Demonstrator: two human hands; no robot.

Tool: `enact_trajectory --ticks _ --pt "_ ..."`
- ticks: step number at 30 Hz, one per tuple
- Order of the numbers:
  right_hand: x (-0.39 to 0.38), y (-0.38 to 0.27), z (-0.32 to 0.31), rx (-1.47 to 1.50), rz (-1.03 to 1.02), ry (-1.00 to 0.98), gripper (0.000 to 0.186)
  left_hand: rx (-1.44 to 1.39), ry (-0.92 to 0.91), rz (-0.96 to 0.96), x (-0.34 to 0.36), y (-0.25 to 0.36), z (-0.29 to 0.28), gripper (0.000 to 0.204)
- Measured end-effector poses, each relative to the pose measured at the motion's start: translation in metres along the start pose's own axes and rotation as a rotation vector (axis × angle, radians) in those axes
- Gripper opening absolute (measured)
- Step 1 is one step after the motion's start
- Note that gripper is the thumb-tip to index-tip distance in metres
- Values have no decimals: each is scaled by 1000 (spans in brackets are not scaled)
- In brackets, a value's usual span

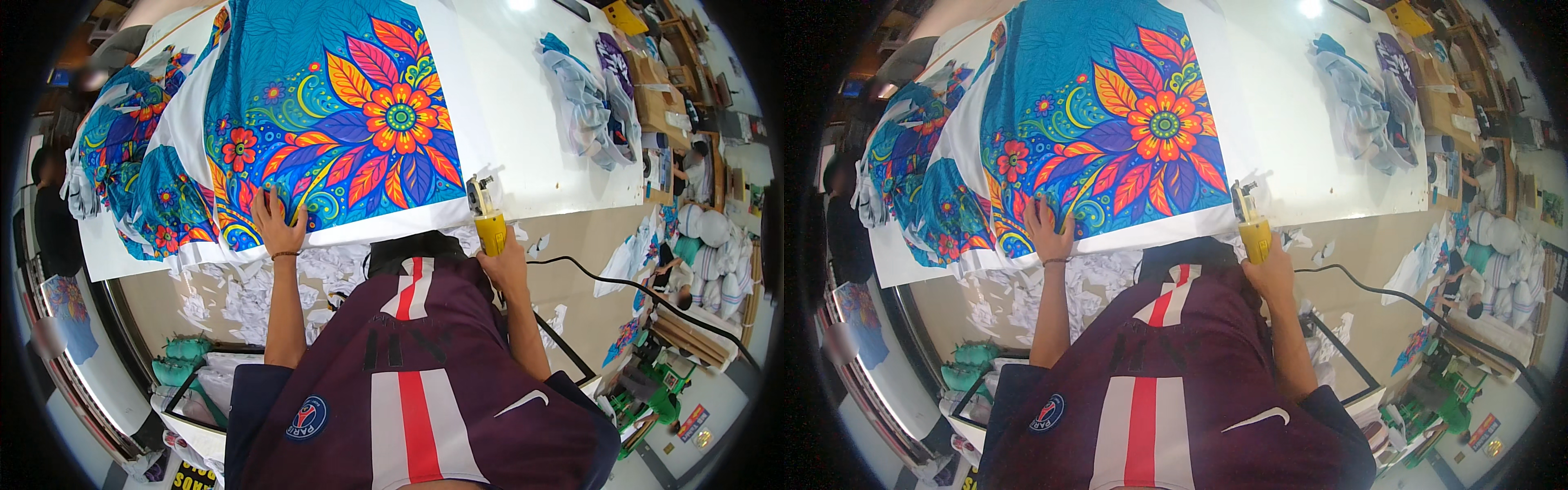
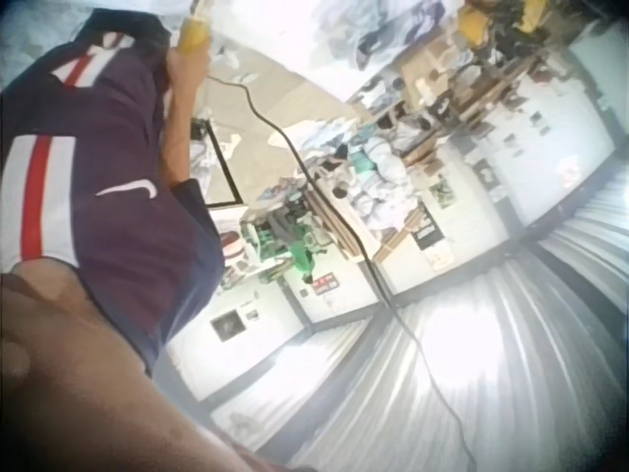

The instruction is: The person uses a yellow electric fabric cutter to cut a large piece of colorful patterned fabric laid on a white table. They repeatedly smooth, lift, and reposition the fabric while cutting along its edges, creating separate cut pieces that accumulate on the table.

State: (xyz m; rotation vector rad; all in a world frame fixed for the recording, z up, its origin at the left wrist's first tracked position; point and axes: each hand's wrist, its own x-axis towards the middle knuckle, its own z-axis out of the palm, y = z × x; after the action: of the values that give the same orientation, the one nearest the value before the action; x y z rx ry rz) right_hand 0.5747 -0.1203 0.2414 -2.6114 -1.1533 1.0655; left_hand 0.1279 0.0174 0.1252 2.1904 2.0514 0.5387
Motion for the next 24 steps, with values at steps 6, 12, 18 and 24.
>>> enact_trajectory --ticks 6,12,18,24 --pt "26 -21 -5 -79 3 5 64 -19 21 -16 -1 0 3 77" --pt "58 -44 -13 -50 -32 -2 65 -19 35 -26 -2 1 1 78" --pt "98 -71 -23 -121 -62 14 63 -28 47 -29 -2 3 0 78" --pt "153 -100 -22 -149 -74 15 67 -27 62 -31 0 4 1 78"
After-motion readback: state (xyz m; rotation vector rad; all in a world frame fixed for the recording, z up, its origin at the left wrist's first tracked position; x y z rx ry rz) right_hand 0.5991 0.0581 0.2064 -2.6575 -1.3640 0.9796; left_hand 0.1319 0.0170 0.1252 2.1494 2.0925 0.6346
